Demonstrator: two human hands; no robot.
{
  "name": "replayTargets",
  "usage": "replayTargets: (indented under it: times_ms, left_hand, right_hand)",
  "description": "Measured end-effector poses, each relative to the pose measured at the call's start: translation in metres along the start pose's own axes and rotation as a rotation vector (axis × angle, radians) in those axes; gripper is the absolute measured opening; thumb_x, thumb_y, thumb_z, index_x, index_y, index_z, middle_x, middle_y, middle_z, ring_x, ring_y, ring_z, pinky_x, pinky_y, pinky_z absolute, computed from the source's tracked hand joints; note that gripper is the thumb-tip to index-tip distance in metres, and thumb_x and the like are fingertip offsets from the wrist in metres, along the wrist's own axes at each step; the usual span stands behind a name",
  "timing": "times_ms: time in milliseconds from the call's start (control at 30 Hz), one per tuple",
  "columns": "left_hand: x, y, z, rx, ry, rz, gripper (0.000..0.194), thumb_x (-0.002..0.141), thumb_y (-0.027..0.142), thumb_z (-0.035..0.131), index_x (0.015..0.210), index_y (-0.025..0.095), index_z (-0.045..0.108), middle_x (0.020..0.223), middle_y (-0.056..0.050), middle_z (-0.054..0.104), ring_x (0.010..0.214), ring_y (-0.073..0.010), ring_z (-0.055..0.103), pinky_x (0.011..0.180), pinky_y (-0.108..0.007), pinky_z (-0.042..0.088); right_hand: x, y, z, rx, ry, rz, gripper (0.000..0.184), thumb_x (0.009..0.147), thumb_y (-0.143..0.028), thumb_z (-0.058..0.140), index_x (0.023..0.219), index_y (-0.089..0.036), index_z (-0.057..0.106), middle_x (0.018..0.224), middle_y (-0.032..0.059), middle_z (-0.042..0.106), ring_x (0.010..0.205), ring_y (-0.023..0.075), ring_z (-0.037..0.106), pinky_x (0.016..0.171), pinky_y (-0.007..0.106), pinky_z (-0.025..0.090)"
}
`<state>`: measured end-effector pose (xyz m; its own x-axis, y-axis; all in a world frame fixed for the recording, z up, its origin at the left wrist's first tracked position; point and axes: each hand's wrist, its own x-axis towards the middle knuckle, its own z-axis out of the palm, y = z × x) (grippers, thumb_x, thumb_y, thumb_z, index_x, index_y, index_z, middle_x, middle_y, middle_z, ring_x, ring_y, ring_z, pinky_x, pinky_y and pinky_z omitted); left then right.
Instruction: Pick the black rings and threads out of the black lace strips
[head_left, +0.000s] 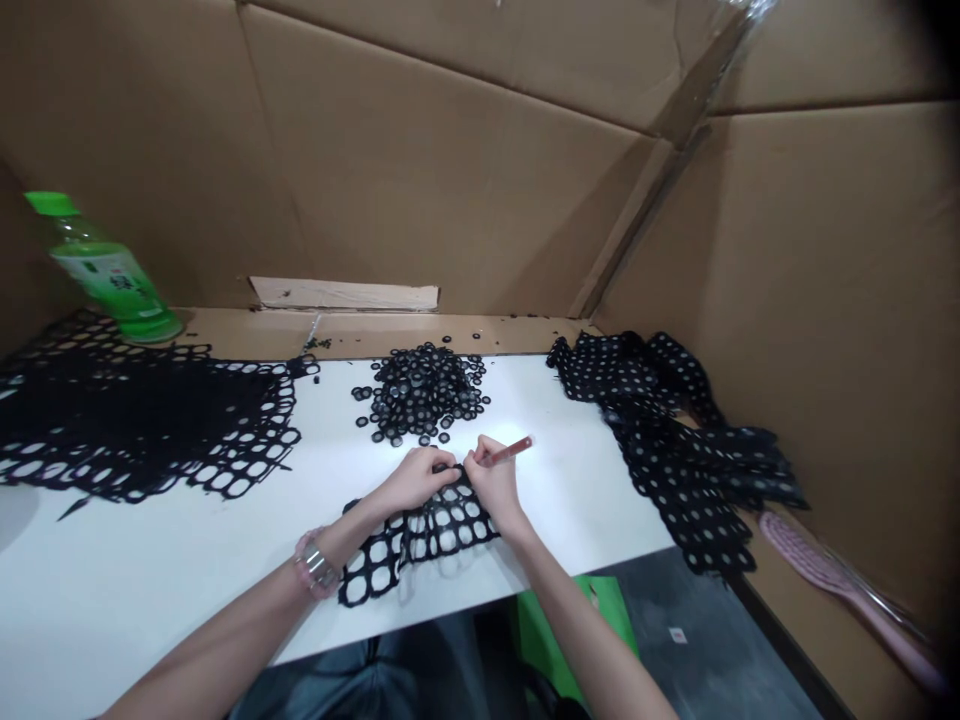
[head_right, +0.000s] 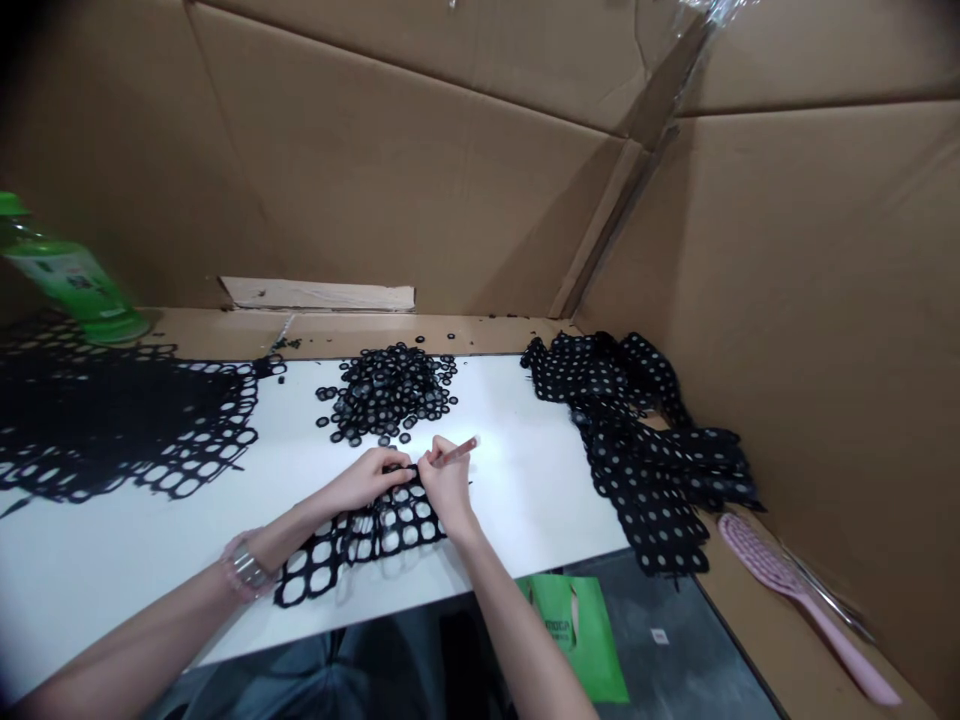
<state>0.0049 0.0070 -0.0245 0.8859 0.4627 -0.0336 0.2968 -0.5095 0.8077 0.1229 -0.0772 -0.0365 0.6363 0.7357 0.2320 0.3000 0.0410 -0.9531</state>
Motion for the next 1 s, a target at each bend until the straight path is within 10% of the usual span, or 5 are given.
replayTargets:
  times_ms: [433, 1000]
  left_hand:
    - [0.005, 0.014, 0.000, 0.125, 0.078, -0.098, 0.035, 0.073, 0.046, 0.047, 0.054, 0.017, 0.054, 0.051, 0.002, 0.047, 0.055, -0.0130, 0.042, 0.053, -0.023, 0.026]
    - [0.002, 0.008, -0.001, 0.282, 0.068, -0.053, 0.030, 0.079, 0.032, 0.042, 0.058, 0.016, 0.055, 0.061, -0.002, 0.059, 0.060, -0.0157, 0.051, 0.058, -0.024, 0.031]
  right_hand:
    - [0.004, 0.006, -0.011, 0.170, 0.183, 0.107, 0.024, 0.065, -0.018, 0.047, 0.053, -0.023, 0.027, 0.040, -0.0099, 0.031, 0.036, 0.0088, 0.037, 0.040, 0.021, 0.029]
    - [0.006, 0.007, -0.001, 0.095, 0.081, 0.105, 0.022, 0.062, -0.014, 0.048, 0.051, -0.022, 0.031, 0.043, -0.0087, 0.036, 0.047, 0.0132, 0.055, 0.045, 0.021, 0.037]
